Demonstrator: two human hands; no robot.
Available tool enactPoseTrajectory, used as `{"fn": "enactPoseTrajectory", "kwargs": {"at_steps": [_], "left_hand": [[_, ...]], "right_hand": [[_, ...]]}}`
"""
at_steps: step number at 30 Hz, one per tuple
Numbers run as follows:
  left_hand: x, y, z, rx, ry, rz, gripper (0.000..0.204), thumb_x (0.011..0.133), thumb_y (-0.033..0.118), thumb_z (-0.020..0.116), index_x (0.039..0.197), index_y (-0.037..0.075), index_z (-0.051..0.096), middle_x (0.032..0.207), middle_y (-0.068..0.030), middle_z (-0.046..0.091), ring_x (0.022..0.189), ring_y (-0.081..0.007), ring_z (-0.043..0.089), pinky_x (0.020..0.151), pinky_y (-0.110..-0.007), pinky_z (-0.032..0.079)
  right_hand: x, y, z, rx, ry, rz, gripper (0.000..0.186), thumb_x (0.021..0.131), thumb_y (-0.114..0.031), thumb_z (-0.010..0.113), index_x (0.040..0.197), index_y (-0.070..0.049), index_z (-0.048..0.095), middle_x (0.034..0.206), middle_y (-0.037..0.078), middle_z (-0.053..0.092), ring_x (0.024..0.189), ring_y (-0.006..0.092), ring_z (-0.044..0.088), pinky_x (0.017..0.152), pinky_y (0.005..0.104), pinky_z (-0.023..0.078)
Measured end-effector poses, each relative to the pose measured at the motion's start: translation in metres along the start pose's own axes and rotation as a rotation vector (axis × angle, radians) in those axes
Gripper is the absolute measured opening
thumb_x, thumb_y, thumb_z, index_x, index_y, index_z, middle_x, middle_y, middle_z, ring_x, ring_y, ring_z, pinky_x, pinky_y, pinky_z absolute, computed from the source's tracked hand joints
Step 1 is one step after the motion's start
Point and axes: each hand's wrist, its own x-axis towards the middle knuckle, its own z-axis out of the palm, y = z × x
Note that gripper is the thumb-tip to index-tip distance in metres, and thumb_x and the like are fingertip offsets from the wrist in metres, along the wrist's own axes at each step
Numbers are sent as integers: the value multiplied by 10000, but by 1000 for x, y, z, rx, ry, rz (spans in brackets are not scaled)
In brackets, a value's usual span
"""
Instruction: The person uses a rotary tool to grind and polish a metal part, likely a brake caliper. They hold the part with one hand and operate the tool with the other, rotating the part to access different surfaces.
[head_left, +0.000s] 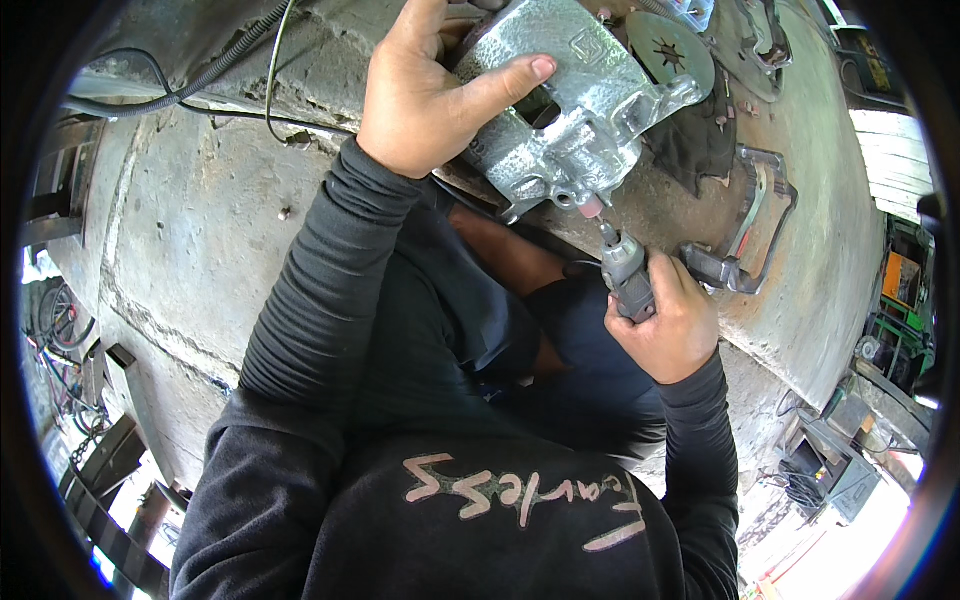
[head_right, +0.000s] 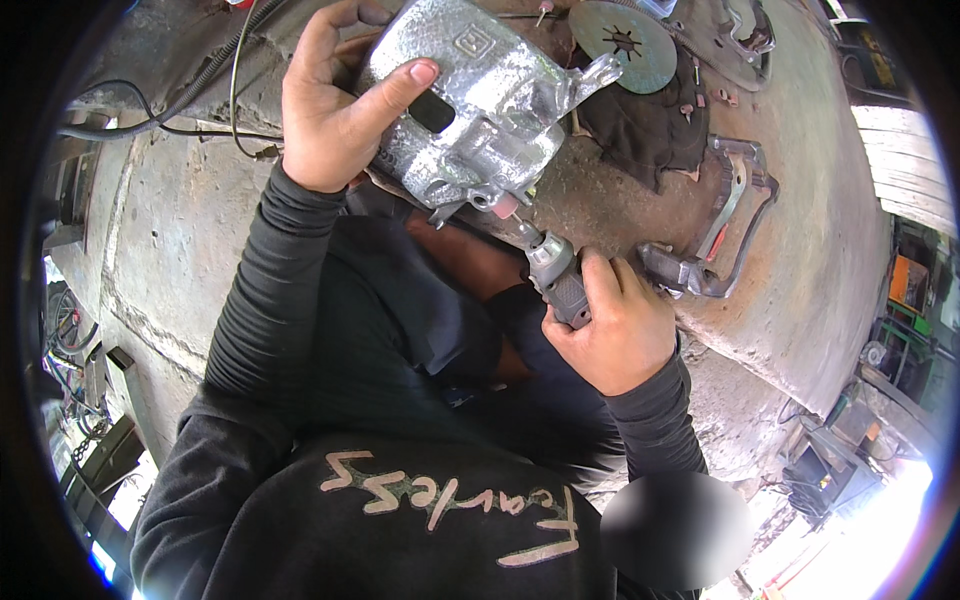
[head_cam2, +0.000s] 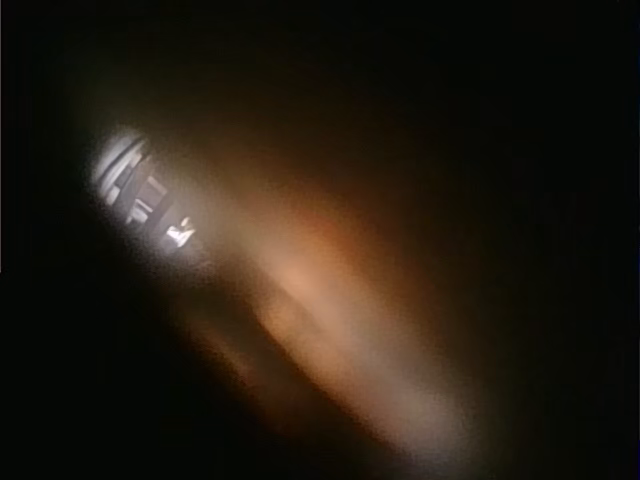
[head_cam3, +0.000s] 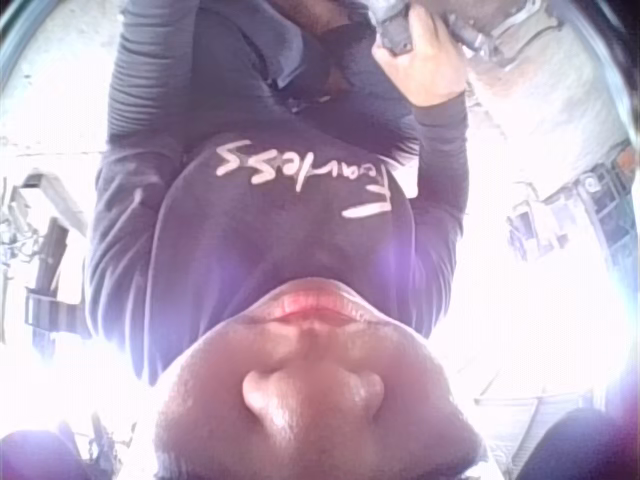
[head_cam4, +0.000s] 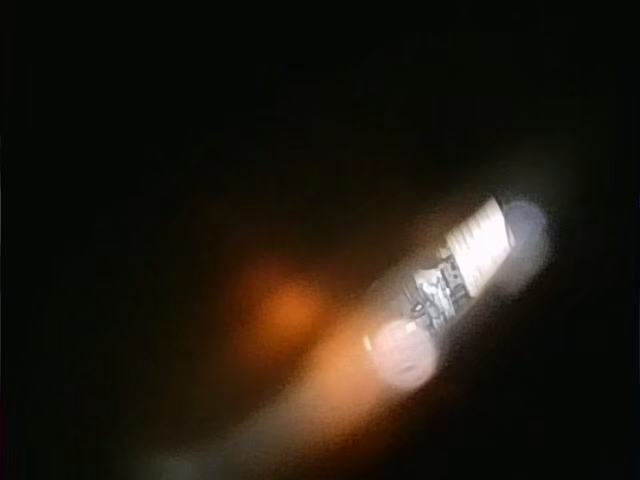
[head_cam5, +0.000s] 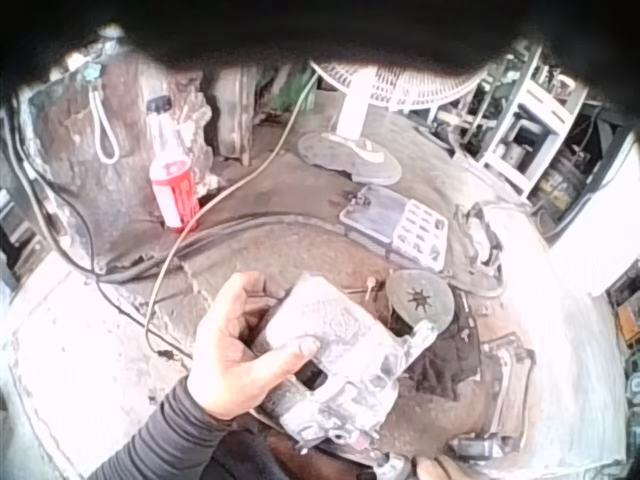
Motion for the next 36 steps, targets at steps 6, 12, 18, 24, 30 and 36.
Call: {"fn": "enactPoseTrajectory", "kwargs": {"at_steps": [6,12,18,24,30,36], "left_hand": [[1,-1,1,-46,4,31,530,783,42,780,1186,22,436,951,-105,653,867,-144,651,749,-272,514],[0,-1,1,-14,8,30,527,787,42,777,1188,21,436,959,-107,653,873,-140,653,751,-272,518],[1,0,1,1,2,41,512,792,39,770,1181,23,438,958,-106,653,871,-140,653,752,-272,518],[1,2,0,-40,-23,0,498,794,40,767,1169,24,440,949,-102,653,867,-136,649,755,-268,514],[1,0,0,-41,-18,24,504,787,44,773,1166,25,442,948,-101,650,865,-140,646,748,-265,510],[-1,3,2,68,13,36,513,784,51,784,1165,20,441,948,-100,637,845,-135,629,735,-263,500]], "right_hand": [[1,-1,4,18,10,5,483,650,-180,787,1054,-32,568,828,152,594,706,373,630,606,440,525],[-2,-3,5,43,-7,12,507,656,-170,785,1089,-21,565,842,159,597,711,378,631,602,438,523],[-2,-3,7,67,9,18,481,663,-170,784,1062,-22,560,836,161,599,702,380,627,595,444,514],[-3,-8,6,81,19,35,453,667,-179,787,1031,-33,559,819,158,597,697,384,622,598,447,512],[-4,-10,-6,59,-58,77,441,673,-183,786,1025,-44,559,821,159,602,706,384,626,606,443,514],[-7,-14,-16,235,-253,218,451,716,-214,786,1027,-18,524,860,174,638,749,387,645,636,448,519]]}}
